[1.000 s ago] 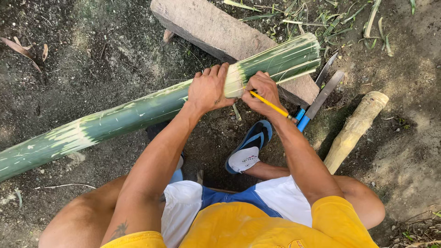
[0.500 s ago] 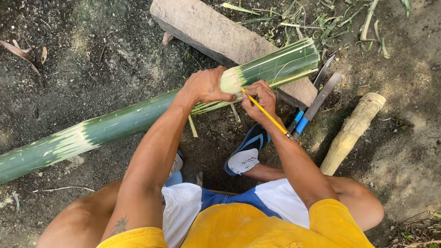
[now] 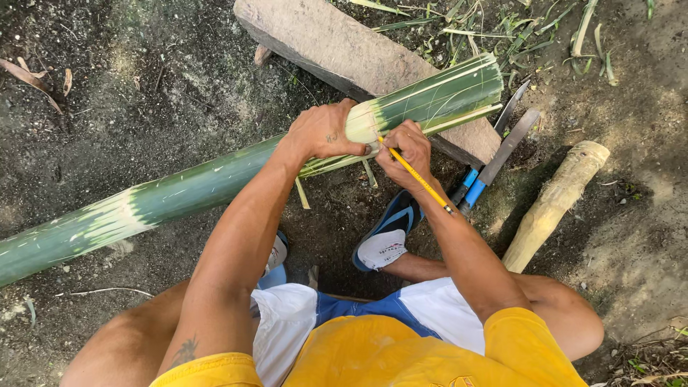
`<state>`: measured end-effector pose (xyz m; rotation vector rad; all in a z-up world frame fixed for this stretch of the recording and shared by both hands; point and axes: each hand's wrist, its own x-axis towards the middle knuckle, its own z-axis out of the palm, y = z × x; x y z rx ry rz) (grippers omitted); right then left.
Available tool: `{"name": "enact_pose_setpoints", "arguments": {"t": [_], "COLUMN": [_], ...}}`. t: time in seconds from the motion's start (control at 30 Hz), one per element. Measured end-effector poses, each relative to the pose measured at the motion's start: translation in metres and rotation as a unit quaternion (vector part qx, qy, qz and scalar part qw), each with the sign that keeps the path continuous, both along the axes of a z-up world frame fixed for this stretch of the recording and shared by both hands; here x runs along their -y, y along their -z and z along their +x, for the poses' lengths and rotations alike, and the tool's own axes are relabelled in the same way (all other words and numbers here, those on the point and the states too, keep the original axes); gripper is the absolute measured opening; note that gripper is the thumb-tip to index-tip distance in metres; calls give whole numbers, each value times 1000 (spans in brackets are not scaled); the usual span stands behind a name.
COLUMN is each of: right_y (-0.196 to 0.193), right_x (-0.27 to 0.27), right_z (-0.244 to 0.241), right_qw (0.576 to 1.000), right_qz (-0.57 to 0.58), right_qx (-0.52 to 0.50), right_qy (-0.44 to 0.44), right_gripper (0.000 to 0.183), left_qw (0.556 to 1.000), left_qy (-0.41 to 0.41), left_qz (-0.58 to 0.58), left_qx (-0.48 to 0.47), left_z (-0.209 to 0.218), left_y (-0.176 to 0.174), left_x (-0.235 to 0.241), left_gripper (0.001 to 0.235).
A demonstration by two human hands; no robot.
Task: The person uses a machete and a wooden mallet to split a long bamboo pole into thin strips. They mark the bamboo with a pencil, then repeatedly strike the machete to split the pole into halves and then into smaller sections.
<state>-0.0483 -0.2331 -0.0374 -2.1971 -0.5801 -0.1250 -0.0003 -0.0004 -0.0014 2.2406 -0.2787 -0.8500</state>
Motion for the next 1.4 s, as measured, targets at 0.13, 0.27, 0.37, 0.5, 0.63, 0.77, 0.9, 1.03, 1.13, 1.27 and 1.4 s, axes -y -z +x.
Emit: {"name": "enact_pose_setpoints", "arguments": {"t": [0.13, 0.27, 0.37, 0.5, 0.63, 0.77, 0.9, 1.03, 1.13, 1.27, 1.4], "right_y": [-1, 5, 3, -5, -5, -3, -4, -5, -2, -4, 0], "right_x": [-1, -2, -1, -3, -7, -12, -16, -12, -12, -4, -6], "right_z": [0, -1, -1, 0, 10, 13, 16, 15, 16, 11, 12], "right_qw": [1000, 988, 979, 995, 999, 999, 1000, 1000, 1000, 998, 995], "right_qz": [0, 106, 144, 79, 41, 22, 3, -6, 2, 28, 79], "right_qx": [5, -98, -126, -22, -11, -22, 16, 4, -5, -44, -57], "right_qy": [-9, 56, 74, 53, 29, 45, 26, 17, 28, 32, 25], "right_gripper": [19, 16, 17, 20, 18, 16, 20, 20, 20, 19, 16], "left_qw": [1000, 980, 923, 963, 982, 976, 978, 974, 976, 978, 985], "left_qy": [3, -9, -8, -7, -4, -11, -9, -8, -20, -14, -12], "left_qz": [4, 33, 126, 107, 76, 72, 71, 71, 64, 55, 6], "left_qx": [8, 198, 364, 248, 173, 206, 197, 213, 207, 202, 174], "left_z": [-1, -24, -56, -42, -27, -26, -26, -27, -27, -22, -8], "left_y": [6, 9, 7, 19, 17, 16, 18, 18, 17, 16, 21], "left_x": [-1, 6, 18, 8, -2, -2, -2, -2, 0, -2, -14], "left_gripper": [86, 106, 124, 114, 103, 104, 105, 104, 104, 103, 101]}}
